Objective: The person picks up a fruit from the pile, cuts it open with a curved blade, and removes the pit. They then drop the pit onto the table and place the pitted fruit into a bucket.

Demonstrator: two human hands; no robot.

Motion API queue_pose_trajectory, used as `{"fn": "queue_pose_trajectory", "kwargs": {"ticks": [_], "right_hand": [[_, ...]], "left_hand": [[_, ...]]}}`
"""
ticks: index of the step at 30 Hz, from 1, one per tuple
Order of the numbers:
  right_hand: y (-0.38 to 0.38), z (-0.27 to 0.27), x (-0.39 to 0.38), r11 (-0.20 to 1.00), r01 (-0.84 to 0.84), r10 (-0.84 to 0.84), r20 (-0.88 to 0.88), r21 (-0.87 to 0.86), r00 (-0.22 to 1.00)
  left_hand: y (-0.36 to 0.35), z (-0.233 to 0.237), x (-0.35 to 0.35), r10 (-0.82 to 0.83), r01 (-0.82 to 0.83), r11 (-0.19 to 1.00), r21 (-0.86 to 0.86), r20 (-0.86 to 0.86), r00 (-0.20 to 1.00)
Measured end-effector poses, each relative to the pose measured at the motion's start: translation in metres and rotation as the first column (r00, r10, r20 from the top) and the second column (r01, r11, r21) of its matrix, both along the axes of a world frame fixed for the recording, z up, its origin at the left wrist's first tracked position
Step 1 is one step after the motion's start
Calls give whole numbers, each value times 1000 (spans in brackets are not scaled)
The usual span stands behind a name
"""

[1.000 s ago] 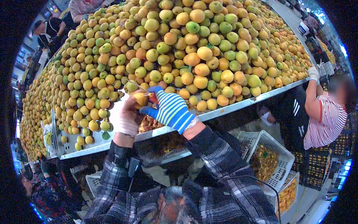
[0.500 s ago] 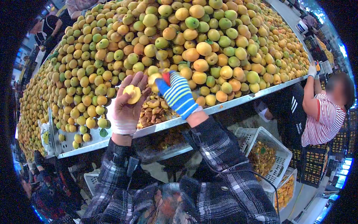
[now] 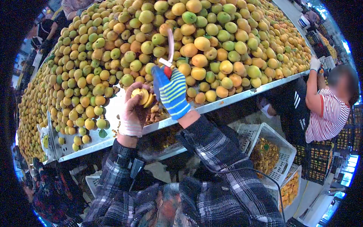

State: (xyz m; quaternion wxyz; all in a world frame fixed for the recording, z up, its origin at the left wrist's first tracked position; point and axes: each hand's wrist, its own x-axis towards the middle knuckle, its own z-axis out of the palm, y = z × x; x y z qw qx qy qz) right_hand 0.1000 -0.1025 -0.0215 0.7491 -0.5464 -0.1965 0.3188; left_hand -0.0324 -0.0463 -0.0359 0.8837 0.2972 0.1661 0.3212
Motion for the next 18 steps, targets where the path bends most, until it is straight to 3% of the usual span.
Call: {"fn": "queue_pose_trajectory", "kwargs": {"ticks": [1,3,5,7,10,12,14,16,17,18], "right_hand": [[0,-1,3,996,65,-68,34,68,997],[4,5,9,953,49,32,-259,298,965],[2,16,7,956,97,20,-391,277,920],[-1,21,4,936,76,61,-371,343,927],[5,11,6,954,104,-10,-316,282,949],[7,7,5,956,213,-220,9,201,976],[6,7,6,960,217,-216,-25,176,976],[4,8,6,968,221,-210,-93,121,973],[4,8,7,968,222,-212,-92,121,973],[6,8,9,964,232,-193,-262,128,945]], "left_hand": [[-4,-2,2,-30,29,999,39,14,999],[-13,-1,7,-31,32,999,36,-19,999],[-21,2,9,-63,66,997,35,-75,995],[-26,-3,15,-63,64,998,13,-101,993],[-35,5,22,-20,23,1000,9,-225,974],[-37,2,27,29,-18,999,45,-247,968],[-37,-7,31,84,-64,994,85,-267,960],[-39,-18,36,307,-163,902,399,-329,893],[-42,-22,35,305,-162,903,398,-329,894],[-45,-18,36,312,-175,913,369,-355,881]]}}
